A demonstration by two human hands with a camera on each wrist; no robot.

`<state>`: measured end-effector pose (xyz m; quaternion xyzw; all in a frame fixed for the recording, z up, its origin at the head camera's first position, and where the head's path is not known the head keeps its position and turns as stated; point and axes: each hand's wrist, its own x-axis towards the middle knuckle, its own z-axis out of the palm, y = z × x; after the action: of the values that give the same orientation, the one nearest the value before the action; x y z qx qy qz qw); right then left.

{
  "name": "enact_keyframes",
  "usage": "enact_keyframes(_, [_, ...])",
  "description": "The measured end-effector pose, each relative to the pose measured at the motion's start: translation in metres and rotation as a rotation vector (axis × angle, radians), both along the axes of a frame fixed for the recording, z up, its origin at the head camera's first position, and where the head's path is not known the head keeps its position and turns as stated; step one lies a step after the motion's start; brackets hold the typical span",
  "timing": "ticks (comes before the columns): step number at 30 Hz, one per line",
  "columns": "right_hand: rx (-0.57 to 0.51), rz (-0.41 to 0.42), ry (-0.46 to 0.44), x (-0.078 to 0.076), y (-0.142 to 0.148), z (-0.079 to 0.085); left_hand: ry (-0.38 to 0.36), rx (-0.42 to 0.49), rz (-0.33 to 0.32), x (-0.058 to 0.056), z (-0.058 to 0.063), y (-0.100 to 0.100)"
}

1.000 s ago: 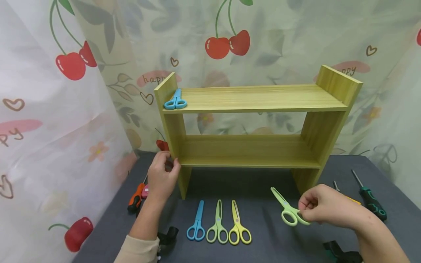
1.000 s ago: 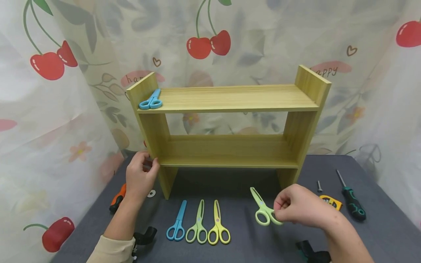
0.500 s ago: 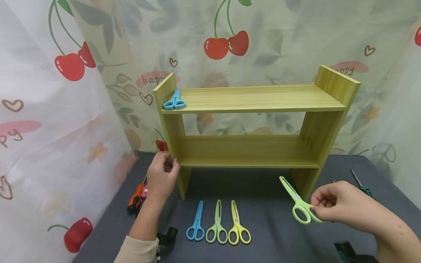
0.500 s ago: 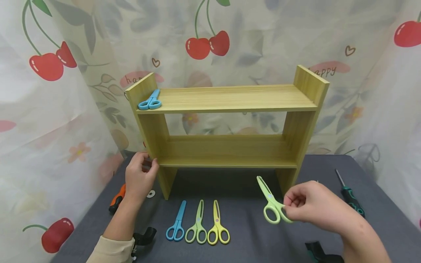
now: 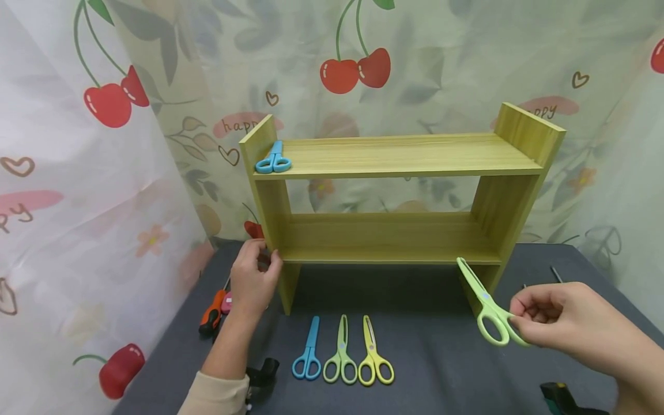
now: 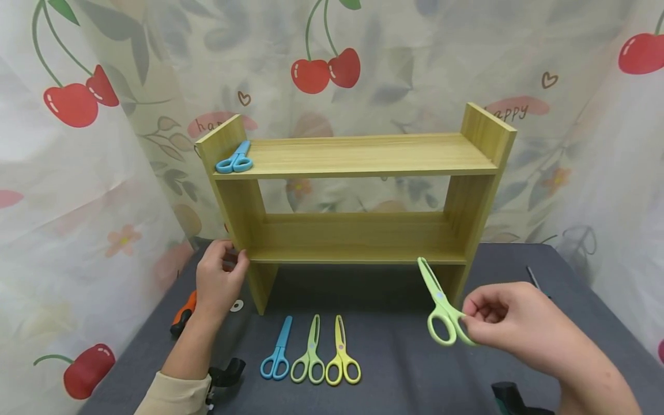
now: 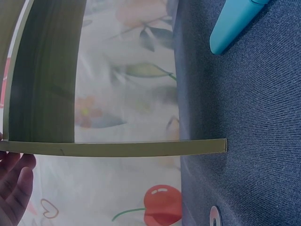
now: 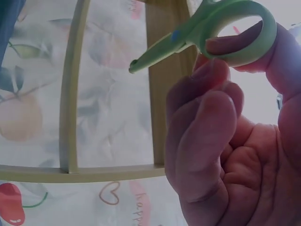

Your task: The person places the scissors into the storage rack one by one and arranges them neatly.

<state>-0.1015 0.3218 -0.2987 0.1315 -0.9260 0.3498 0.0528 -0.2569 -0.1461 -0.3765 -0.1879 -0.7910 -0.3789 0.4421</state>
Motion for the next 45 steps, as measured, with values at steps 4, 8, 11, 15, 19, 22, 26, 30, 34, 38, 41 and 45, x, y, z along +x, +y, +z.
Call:
enact_keyframes(4, [-0.027,-0.045,0.026,0.005,0.001,0.002,0.005,0.001,-0.002,0.0,0.0,0.0])
enact_keyframes(8, [-0.048,-0.108,0.037,0.01,0.0,0.005,0.002,0.0,-0.001,0.001,0.0,0.0])
enact_keyframes(11, [-0.09,-0.149,0.052,0.014,0.0,0.007,0.004,0.0,-0.004,0.001,0.0,0.0])
enact_keyframes(15, [-0.158,-0.16,0.102,0.017,0.0,0.008,0.01,0.002,-0.01,0.001,0.0,0.0])
enact_keyframes(19, [-0.203,-0.163,0.16,0.018,-0.001,0.009,0.016,0.002,-0.013,0.0,0.0,0.0])
enact_keyframes(22, [-0.243,-0.151,0.189,0.019,0.0,0.01,0.012,0.004,-0.009,0.001,0.0,0.001])
enact_keyframes(26, [-0.283,-0.146,0.229,0.02,0.002,0.012,-0.004,0.008,-0.003,0.001,0.0,0.001])
enact_keyframes(30, [-0.28,-0.176,0.246,0.019,0.004,0.018,-0.013,0.005,0.0,0.002,0.001,0.002])
enact_keyframes(34, [-0.276,-0.192,0.248,0.018,0.003,0.026,-0.018,0.007,0.004,0.003,0.001,0.001])
enact_keyframes(38, [-0.283,-0.205,0.261,0.014,0.002,0.033,-0.02,0.005,0.006,0.002,0.001,0.0])
enact_keyframes(41, [-0.289,-0.223,0.273,0.011,0.002,0.037,-0.016,0.007,0.001,0.002,0.001,0.0])
enact_keyframes(45, [-0.31,-0.244,0.29,0.009,0.0,0.043,-0.009,0.007,-0.006,0.001,0.0,0.0])
